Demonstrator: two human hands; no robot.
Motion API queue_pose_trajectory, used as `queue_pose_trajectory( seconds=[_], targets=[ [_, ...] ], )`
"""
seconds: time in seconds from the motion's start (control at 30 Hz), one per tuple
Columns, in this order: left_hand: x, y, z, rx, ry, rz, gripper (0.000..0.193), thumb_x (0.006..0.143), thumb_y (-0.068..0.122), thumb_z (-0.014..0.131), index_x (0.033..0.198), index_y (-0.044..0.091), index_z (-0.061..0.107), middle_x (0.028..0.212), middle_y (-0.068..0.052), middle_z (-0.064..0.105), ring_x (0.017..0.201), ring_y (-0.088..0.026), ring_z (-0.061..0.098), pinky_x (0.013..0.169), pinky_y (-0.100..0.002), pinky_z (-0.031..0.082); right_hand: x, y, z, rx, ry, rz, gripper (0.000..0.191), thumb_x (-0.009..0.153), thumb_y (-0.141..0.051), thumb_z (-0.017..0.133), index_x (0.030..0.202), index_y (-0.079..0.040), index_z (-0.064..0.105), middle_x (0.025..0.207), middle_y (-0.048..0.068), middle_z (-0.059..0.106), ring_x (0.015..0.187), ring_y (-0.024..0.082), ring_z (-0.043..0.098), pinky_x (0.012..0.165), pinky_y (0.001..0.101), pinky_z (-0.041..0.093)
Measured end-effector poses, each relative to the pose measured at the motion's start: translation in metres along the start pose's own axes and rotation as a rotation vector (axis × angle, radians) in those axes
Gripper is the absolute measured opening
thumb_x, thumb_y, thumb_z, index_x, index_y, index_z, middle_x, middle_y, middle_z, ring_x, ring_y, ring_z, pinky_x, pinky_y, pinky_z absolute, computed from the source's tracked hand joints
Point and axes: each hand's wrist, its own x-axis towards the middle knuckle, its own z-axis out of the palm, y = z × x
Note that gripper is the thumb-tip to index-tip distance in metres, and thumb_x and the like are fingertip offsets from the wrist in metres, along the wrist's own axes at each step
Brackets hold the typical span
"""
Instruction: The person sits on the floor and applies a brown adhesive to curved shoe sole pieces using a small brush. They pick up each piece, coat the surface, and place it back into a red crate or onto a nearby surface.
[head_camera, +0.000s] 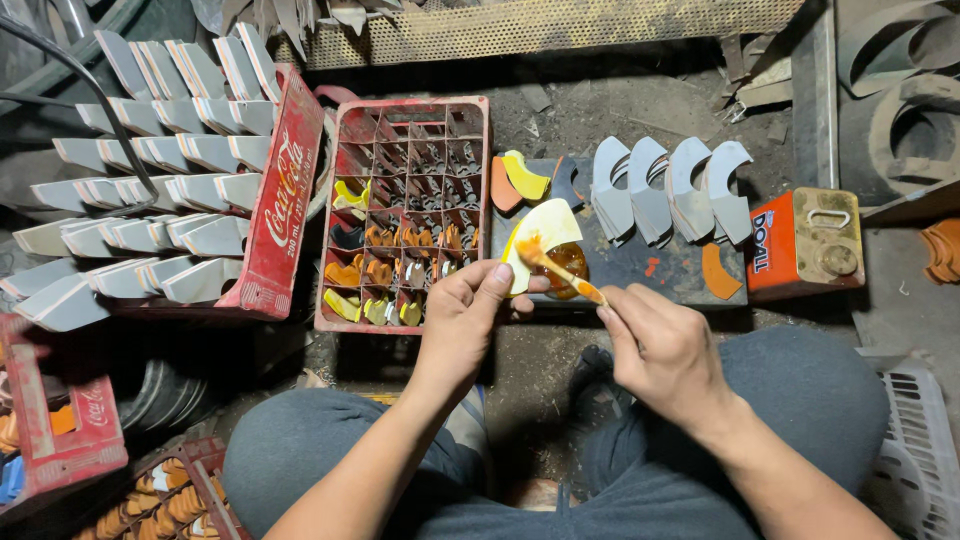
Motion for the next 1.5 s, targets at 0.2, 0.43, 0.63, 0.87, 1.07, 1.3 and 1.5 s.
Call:
queue_pose_trajectory(
  seconds=[0.2, 0.43, 0.63, 0.87, 1.07, 1.3, 1.5],
  targets=[
    [-0.005, 0.004, 0.008, 0.182, 0.088, 0.090, 0.030, 0.106, 0.020, 0.055, 0.108, -0.004, 0.073, 0.095, -0.006, 0.079, 0.075, -0.006, 0.064, 0.072, -0.023, 0.054, 0.000, 0.003, 0.002, -0.039, 0.101, 0.020, 0.011, 0.095, 0.002, 0.063, 0.105, 0.003, 0.066, 0.085, 0.016, 0.064, 0.070, 0.033, 0.064, 0.063, 0.0409, 0.050],
    [-0.010, 0.004, 0.015, 0.176, 0.079, 0.120, 0.030, 0.106, 0.020, 0.054, 0.111, -0.003, 0.073, 0.092, -0.006, 0.077, 0.074, -0.007, 0.064, 0.071, -0.023, 0.054, 0.001, 0.001, 0.005, -0.084, 0.067, 0.035, 0.011, 0.093, 0.001, 0.065, 0.103, 0.004, 0.068, 0.080, 0.018, 0.062, 0.069, 0.035, 0.063, 0.061, 0.0424, 0.048],
    [-0.007, 0.003, 0.014, 0.175, 0.106, 0.093, 0.030, 0.106, 0.020, 0.054, 0.109, -0.003, 0.074, 0.092, -0.005, 0.079, 0.073, -0.007, 0.065, 0.069, -0.023, 0.054, -0.001, 0.000, 0.008, 0.000, 0.045, 0.004, 0.013, 0.091, 0.002, 0.064, 0.104, 0.004, 0.068, 0.077, 0.017, 0.062, 0.064, 0.033, 0.063, 0.058, 0.0416, 0.048],
    [-0.009, 0.004, 0.015, 0.199, 0.114, 0.133, 0.029, 0.107, 0.018, 0.054, 0.109, -0.003, 0.074, 0.092, -0.005, 0.079, 0.073, -0.007, 0.066, 0.070, -0.023, 0.054, -0.002, 0.005, 0.009, -0.037, 0.172, 0.031, 0.011, 0.099, 0.002, 0.063, 0.110, 0.004, 0.066, 0.091, 0.018, 0.067, 0.077, 0.035, 0.067, 0.067, 0.0403, 0.052],
    [-0.013, 0.005, 0.018, 0.228, 0.139, 0.148, 0.028, 0.106, 0.018, 0.054, 0.110, -0.002, 0.073, 0.093, -0.006, 0.079, 0.074, -0.006, 0.066, 0.070, -0.023, 0.055, -0.003, 0.003, 0.012, -0.018, 0.032, 0.032, 0.013, 0.092, 0.000, 0.065, 0.104, 0.005, 0.068, 0.087, 0.019, 0.068, 0.075, 0.036, 0.068, 0.064, 0.0409, 0.053],
    [-0.008, 0.008, 0.015, 0.222, 0.154, 0.140, 0.029, 0.106, 0.019, 0.054, 0.109, -0.003, 0.073, 0.093, -0.006, 0.079, 0.074, -0.006, 0.066, 0.070, -0.023, 0.054, -0.001, 0.005, 0.007, -0.009, 0.096, 0.015, 0.012, 0.095, 0.001, 0.063, 0.106, 0.006, 0.067, 0.086, 0.019, 0.066, 0.073, 0.034, 0.068, 0.064, 0.0404, 0.052],
    [-0.007, 0.005, 0.012, 0.201, 0.158, 0.141, 0.030, 0.106, 0.020, 0.054, 0.108, -0.003, 0.074, 0.094, -0.006, 0.079, 0.074, -0.006, 0.065, 0.070, -0.023, 0.053, -0.003, 0.003, 0.012, -0.038, 0.082, 0.023, 0.012, 0.094, 0.002, 0.064, 0.105, 0.005, 0.067, 0.088, 0.020, 0.066, 0.075, 0.038, 0.066, 0.066, 0.0417, 0.051]
  ],
)
